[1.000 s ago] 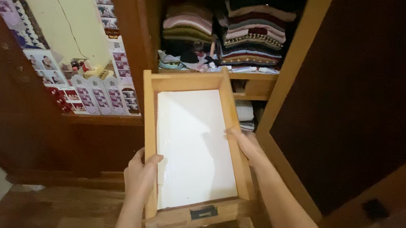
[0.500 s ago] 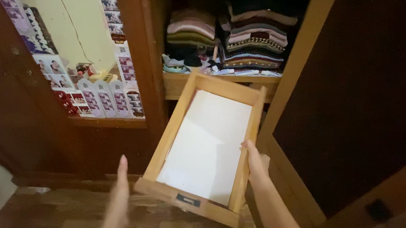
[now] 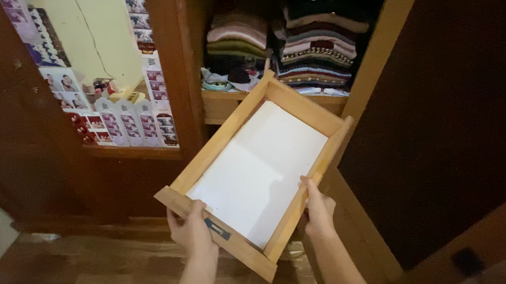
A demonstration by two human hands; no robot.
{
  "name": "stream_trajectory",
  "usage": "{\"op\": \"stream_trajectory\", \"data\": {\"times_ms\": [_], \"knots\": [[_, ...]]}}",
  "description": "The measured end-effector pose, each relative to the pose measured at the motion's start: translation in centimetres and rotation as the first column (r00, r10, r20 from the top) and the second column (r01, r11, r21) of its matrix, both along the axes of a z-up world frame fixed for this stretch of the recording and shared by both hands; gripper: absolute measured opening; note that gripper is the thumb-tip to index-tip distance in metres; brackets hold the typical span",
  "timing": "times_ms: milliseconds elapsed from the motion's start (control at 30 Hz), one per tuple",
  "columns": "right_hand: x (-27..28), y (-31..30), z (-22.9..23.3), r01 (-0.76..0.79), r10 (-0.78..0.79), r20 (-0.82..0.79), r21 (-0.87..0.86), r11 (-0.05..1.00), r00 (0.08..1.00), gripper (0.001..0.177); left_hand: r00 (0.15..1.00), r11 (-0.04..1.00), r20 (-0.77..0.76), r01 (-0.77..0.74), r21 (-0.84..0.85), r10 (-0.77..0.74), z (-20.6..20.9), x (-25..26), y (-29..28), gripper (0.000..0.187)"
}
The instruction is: The person opens a wooden drawer in a wardrobe, removes small items, and wipes the interior with a tissue. They spray a liquid from a small bottle onto the tissue and continue wiping the drawer surfaces. The drawer is then reinserted into the wardrobe.
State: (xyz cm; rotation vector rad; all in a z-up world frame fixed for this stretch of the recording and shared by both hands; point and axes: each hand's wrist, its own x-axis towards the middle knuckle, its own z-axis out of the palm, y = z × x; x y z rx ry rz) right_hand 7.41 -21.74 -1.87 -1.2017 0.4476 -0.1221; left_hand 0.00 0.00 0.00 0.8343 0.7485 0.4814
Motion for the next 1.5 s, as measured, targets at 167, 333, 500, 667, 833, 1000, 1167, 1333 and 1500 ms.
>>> {"op": "stream_trajectory", "data": {"times_ms": [167,333,500,667,833,1000,1167,1333,1500], "knots": [[0.4,-0.8,0.9,-0.103,0.098,-0.034,-0.181,0.978,0.995,0.057,0.998,0.99,0.035,-0.045,-0.131,0.05,-1.4,2.1,1.2,0.072],[1.6,-1.4,0.8,-0.04,0.036,-0.047,-0.069,0.997,0.998,0.065,0.992,0.98,0.078,-0.081,-0.181,0.096,-5.7,4.6,2.1,0.053],[2.8,-0.7,-0.9,-0.188,0.187,-0.026,-0.166,0.968,0.982,0.053,0.992,0.983,0.023,-0.119,-0.143,0.124,-5.7,5.0,2.4,0.048],[6.9,-0.7,-4.2,-0.098,0.097,-0.029,-0.514,0.852,0.995,0.028,0.971,0.994,-0.216,-0.092,0.067,0.104,-6.3,7.2,3.2,0.058],[9.4,-1.6,-3.6,-0.112,0.075,-0.085,-0.641,0.759,0.994,0.031,0.959,0.999,-0.284,0.023,0.025,-0.015,-5.2,9.3,2.8,0.058],[11.7,-3.7,-2.3,-0.175,0.119,-0.129,-0.652,0.738,0.984,0.031,0.937,0.98,-0.291,0.172,-0.096,-0.193,-5.6,10.4,1.6,0.056],[14.2,-4.6,-2.3,-0.172,0.106,-0.136,-0.753,0.635,0.985,0.027,0.916,0.953,-0.265,0.277,-0.124,-0.301,-8.0,12.8,1.4,0.058],[15.5,-5.8,-3.2,-0.15,0.116,-0.098,-0.75,0.644,0.988,0.028,0.915,0.943,-0.23,0.313,-0.111,-0.331,-10.1,14.1,1.9,0.06],[16.0,-6.2,-2.7,-0.197,0.233,-0.038,-0.675,0.711,0.972,0.027,0.95,0.966,-0.175,0.252,-0.051,-0.257,-11.0,13.9,1.7,0.062]]}}
